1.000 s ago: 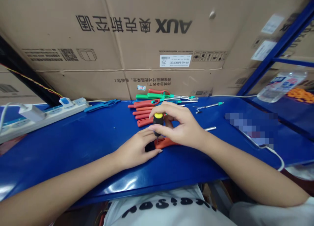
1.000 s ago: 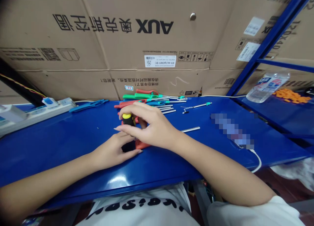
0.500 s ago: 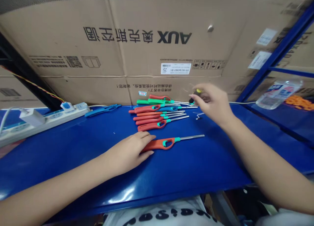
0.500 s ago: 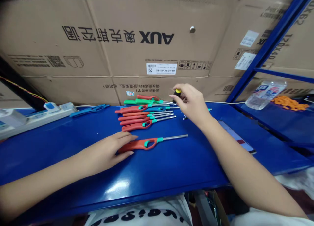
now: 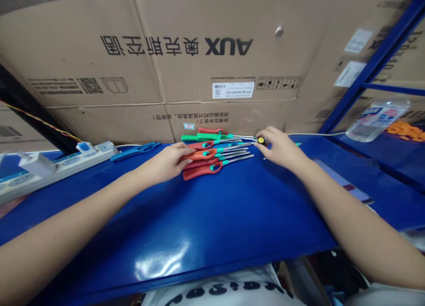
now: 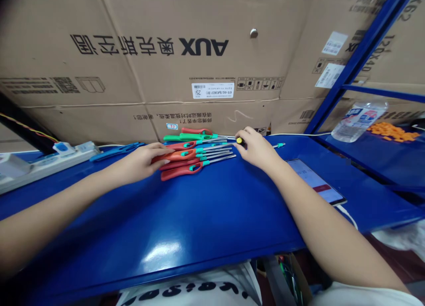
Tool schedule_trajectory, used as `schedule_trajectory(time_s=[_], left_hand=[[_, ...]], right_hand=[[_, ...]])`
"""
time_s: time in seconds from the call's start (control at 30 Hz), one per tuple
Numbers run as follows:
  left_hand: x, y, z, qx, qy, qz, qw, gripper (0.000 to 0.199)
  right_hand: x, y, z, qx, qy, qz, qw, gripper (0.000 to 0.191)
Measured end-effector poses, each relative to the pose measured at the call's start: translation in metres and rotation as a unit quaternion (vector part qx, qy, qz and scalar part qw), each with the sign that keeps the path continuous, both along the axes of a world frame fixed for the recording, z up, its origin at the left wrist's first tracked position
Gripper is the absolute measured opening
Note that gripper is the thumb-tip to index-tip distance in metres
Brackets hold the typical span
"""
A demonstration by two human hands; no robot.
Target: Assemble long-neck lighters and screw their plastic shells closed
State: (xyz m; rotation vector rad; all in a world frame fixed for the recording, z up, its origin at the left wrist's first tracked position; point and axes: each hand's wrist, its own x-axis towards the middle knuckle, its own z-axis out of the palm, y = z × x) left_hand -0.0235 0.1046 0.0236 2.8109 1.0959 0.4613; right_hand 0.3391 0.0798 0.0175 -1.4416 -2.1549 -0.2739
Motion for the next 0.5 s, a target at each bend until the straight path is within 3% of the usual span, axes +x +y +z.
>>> schedule_trajectory(time_s=[0.2, 0.5], left_hand=[[0.010, 0.014, -0.014, 0.026, 0.006, 0.007, 1.000, 0.031], [0.013, 0.010, -0.011, 0.031, 0.023, -0.004, 0.999, 0.033]], right_hand=[[-0.014, -0.009, -0.008, -0.161, -0.130, -0.039, 0.978, 0.019], [-0.009, -0.010, -0.009, -0.230, -0.164, -0.006, 0.959, 0.028]])
